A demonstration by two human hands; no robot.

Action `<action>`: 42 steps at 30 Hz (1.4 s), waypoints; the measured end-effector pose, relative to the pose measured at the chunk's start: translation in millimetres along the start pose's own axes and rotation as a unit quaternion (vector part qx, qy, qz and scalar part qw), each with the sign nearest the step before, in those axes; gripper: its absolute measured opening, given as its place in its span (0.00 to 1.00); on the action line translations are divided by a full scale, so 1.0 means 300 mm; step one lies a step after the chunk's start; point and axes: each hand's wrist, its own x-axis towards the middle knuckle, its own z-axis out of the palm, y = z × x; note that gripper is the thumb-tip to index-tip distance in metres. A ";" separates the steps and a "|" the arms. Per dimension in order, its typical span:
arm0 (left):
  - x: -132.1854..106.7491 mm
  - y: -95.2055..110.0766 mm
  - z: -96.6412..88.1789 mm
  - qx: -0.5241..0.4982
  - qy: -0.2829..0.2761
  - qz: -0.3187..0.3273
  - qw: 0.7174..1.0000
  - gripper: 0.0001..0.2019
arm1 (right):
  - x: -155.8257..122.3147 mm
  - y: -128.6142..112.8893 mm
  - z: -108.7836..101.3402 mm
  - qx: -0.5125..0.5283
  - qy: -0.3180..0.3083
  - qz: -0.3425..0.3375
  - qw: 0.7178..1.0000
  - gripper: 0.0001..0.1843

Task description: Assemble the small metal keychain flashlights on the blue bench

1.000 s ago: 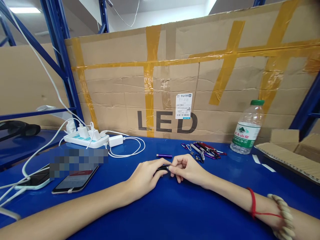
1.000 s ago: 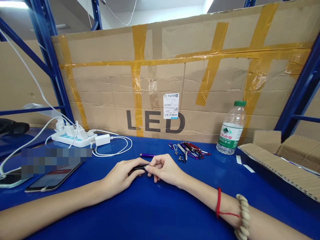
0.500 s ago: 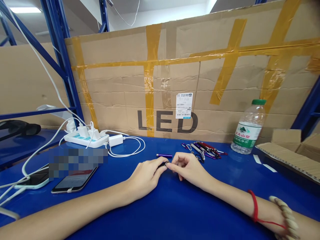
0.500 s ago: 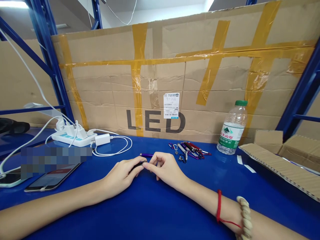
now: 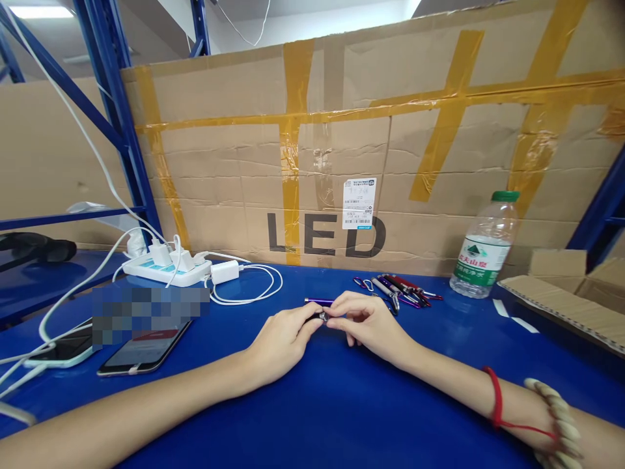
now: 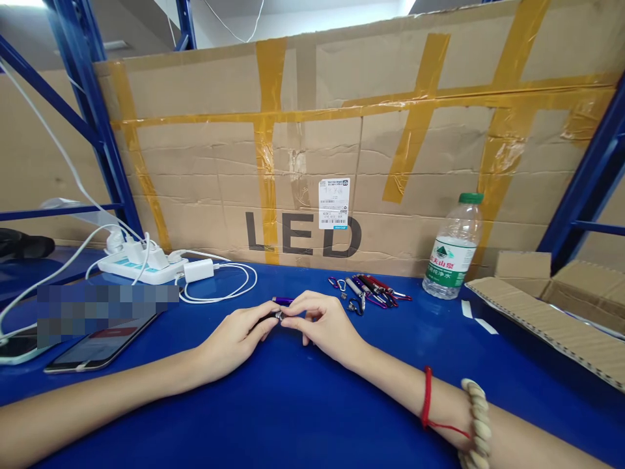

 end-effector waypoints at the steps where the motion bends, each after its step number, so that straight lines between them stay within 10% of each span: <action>1: 0.000 -0.001 0.001 -0.007 -0.003 0.002 1.000 0.11 | 0.001 -0.002 0.000 0.003 -0.006 0.008 1.000 0.10; 42: -0.011 -0.020 0.015 0.077 0.038 0.070 0.994 0.09 | 0.001 0.015 -0.002 -0.006 -0.053 0.063 0.997 0.20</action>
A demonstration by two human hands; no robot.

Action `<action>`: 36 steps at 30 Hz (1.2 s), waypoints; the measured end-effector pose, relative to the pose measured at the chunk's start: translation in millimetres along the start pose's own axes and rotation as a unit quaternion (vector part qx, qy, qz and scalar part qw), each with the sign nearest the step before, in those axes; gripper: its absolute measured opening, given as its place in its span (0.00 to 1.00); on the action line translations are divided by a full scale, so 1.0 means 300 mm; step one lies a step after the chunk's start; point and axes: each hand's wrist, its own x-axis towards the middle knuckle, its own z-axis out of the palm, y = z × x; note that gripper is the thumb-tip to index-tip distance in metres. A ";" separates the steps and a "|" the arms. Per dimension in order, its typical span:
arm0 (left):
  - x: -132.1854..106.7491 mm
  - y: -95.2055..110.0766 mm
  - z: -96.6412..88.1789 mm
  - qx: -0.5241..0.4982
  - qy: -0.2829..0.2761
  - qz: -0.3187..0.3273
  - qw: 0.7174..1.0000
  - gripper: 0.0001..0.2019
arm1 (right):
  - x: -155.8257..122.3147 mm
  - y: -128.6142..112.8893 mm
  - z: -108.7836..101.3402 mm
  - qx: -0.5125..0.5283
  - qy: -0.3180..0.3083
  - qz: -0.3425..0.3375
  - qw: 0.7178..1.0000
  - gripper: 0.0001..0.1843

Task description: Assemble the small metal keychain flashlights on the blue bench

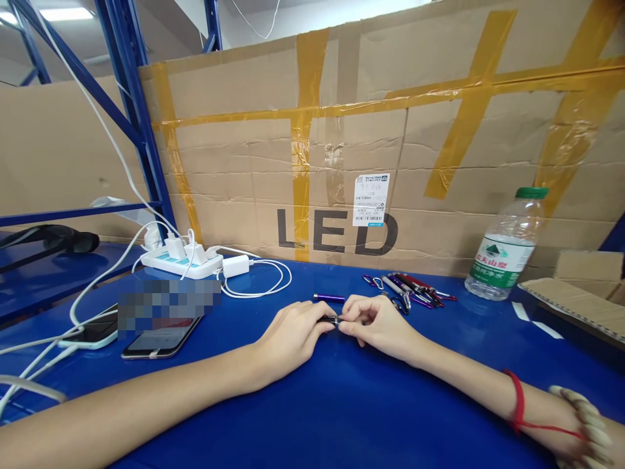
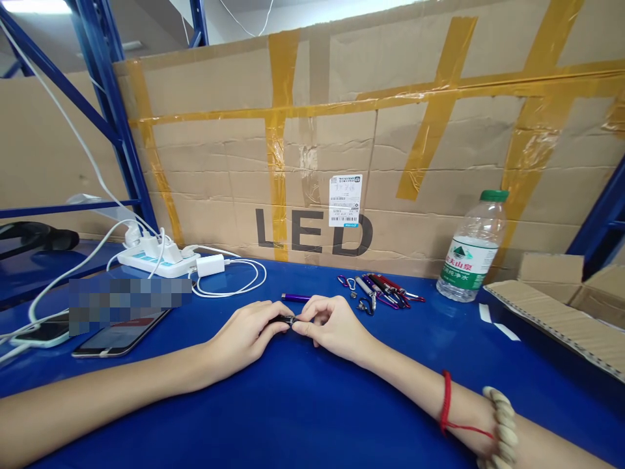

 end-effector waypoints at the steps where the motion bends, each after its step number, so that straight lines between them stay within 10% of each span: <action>1: 0.000 0.001 0.000 0.006 0.001 -0.004 1.000 0.09 | 0.000 -0.001 0.000 -0.001 0.000 0.002 1.000 0.20; 36: 0.009 0.006 -0.008 -0.080 0.004 -0.006 0.997 0.11 | 0.005 0.018 -0.020 0.045 -0.016 0.075 0.996 0.17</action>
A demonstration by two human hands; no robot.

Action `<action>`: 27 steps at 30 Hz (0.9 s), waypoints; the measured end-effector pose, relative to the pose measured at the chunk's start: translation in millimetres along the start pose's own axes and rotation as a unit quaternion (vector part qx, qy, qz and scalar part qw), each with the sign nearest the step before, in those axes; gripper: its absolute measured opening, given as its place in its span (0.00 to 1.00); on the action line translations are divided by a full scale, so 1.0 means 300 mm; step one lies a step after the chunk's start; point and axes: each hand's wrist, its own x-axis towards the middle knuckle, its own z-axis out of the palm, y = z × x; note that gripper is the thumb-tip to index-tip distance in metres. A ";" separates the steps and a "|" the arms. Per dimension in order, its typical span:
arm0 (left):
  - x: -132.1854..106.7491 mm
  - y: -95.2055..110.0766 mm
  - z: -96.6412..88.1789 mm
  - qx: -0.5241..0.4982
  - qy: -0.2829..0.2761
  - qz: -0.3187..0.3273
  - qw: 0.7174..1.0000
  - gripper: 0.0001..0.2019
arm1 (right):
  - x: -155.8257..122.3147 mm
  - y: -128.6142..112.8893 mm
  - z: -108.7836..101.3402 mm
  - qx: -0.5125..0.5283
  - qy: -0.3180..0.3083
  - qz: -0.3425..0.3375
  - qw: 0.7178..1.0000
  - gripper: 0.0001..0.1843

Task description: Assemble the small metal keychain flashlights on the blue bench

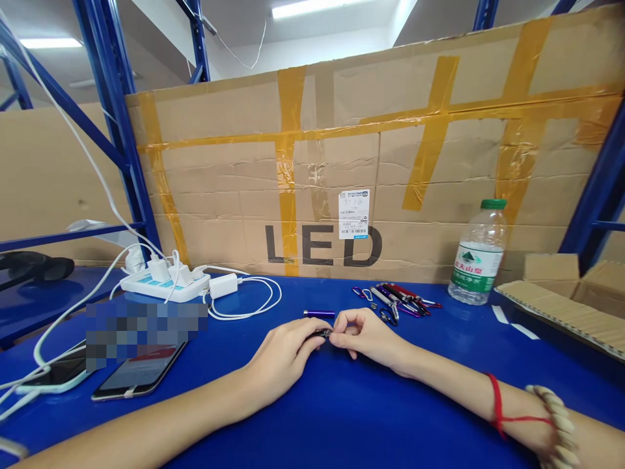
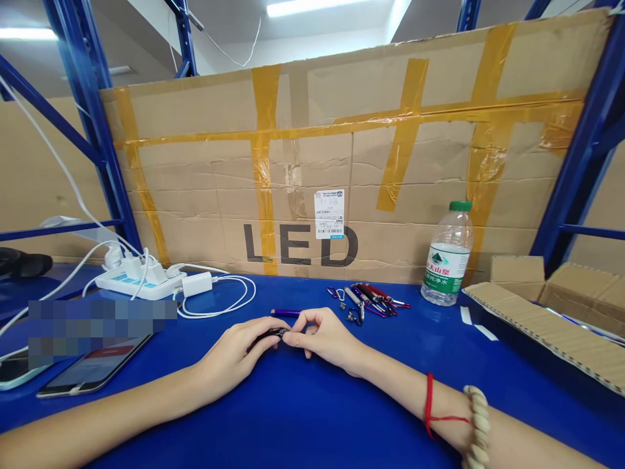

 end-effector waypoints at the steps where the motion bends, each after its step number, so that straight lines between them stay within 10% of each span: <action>1: 0.000 0.001 0.000 0.002 -0.002 -0.002 1.000 0.11 | -0.001 -0.001 0.000 -0.001 0.000 0.000 1.000 0.17; 27: 0.005 0.002 -0.001 0.032 -0.007 -0.059 0.998 0.11 | -0.006 -0.033 0.013 -0.046 0.099 -0.076 0.991 0.15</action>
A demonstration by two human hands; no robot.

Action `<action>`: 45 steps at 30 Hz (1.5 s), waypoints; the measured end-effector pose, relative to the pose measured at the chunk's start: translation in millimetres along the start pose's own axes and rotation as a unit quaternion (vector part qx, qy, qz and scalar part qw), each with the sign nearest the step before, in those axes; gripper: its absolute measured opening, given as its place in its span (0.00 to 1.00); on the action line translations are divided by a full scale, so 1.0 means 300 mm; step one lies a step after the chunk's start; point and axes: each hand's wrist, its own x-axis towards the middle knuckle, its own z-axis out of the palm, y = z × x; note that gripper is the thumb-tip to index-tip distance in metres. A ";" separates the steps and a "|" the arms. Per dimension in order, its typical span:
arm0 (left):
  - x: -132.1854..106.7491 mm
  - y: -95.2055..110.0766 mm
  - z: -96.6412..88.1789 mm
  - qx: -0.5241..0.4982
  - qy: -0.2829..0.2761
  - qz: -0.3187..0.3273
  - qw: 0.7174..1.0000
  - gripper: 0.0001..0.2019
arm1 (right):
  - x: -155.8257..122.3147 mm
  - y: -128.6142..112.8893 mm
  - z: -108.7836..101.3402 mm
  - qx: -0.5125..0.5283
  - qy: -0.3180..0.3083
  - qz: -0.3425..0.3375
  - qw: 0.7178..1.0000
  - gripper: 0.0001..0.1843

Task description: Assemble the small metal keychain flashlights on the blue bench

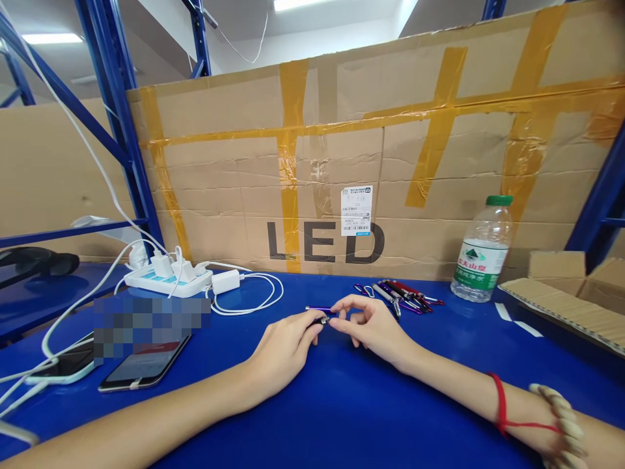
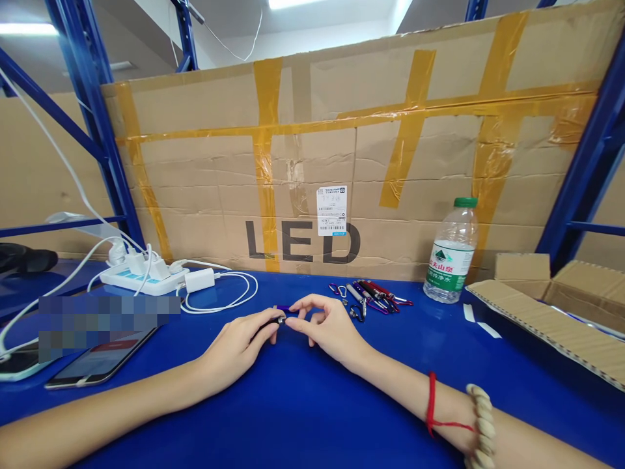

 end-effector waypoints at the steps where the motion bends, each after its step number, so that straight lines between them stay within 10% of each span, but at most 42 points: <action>1: 0.002 -0.004 0.001 -0.004 -0.001 -0.002 1.000 0.11 | -0.001 0.004 0.002 -0.011 0.005 -0.024 1.000 0.14; 16: 0.010 -0.019 0.010 -0.021 -0.042 0.028 0.999 0.12 | -0.021 0.025 -0.005 -0.123 0.036 -0.204 0.970 0.07; 45: -0.012 -0.008 0.005 -0.069 -0.004 0.081 0.994 0.04 | -0.035 -0.006 0.008 -0.125 0.001 -0.098 0.987 0.11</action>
